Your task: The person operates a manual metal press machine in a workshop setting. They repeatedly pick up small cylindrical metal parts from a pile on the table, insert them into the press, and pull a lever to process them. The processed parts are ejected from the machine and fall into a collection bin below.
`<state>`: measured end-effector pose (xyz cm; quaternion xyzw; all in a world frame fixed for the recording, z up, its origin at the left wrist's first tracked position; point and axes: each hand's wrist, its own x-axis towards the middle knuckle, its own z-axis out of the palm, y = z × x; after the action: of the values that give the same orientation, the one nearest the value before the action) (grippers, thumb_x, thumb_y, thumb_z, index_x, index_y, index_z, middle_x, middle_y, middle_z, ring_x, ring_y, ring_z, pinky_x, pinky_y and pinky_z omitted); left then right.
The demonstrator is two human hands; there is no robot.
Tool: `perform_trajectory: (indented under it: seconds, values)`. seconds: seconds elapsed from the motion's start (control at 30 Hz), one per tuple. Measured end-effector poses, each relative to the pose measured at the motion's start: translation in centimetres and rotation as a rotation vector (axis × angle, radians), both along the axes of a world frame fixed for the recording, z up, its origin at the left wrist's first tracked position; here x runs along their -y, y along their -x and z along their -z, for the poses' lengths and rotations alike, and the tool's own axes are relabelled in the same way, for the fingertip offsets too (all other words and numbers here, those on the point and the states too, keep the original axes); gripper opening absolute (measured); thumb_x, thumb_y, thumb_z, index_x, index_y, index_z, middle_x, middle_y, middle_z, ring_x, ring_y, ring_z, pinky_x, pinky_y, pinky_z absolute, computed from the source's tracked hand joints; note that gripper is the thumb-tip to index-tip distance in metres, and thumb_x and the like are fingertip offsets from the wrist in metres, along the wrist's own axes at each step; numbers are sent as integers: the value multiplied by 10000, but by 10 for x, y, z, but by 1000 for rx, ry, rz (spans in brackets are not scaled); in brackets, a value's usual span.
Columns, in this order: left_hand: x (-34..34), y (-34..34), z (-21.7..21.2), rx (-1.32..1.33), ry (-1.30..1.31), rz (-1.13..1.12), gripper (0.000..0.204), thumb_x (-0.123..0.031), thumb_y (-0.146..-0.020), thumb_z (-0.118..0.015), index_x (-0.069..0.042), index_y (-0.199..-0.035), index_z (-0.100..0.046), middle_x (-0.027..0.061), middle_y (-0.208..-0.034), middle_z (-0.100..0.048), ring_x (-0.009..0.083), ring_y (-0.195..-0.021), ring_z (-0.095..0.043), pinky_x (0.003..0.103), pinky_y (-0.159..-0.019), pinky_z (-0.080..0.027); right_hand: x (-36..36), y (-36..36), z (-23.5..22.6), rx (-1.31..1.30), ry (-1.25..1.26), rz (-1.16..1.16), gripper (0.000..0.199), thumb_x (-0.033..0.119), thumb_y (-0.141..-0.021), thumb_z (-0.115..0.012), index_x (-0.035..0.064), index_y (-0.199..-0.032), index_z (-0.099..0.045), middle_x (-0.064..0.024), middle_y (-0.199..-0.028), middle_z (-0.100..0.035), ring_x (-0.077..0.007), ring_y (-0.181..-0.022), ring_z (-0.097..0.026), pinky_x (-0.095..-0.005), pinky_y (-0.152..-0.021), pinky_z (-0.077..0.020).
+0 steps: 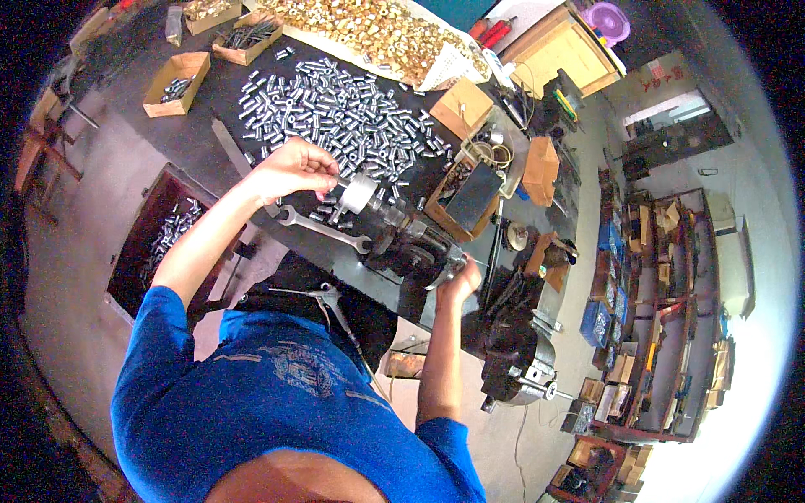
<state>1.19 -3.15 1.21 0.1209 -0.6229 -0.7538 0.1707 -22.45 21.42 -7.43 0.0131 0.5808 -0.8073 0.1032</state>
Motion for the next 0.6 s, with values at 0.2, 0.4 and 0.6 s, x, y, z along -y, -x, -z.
perform_trajectory:
  seconds: [0.2, 0.4, 0.6]
  values:
    - [13, -29, 11, 47, 134, -97, 136, -13, -697, -612, 42, -814, -568, 54, -691, -571, 96, -572, -543, 205, -533, -437, 14, 34, -52, -320, 57, -110, 175, 111, -793, -435, -19, -756, -547, 9, -557, -448, -46, -461, -373, -179, -378, -236]
    - [24, -143, 68, 413, 358, -432, 126, -43, -670, -573, 46, -760, -579, 65, -614, -555, 110, -536, -533, 227, -505, -437, -22, -14, -83, -437, 329, -192, 210, 184, -810, -448, -5, -779, -533, 3, -580, -407, -42, -435, -307, -170, -358, -210]
    - [15, -206, 118, 1049, 1202, -582, 132, -76, -615, -563, -33, -738, -589, 172, -690, -574, 327, -668, -570, 411, -616, -457, -63, -48, -40, -276, 256, -246, 237, 217, -796, -480, -16, -766, -512, 12, -558, -410, -41, -397, -298, -171, -335, -197]
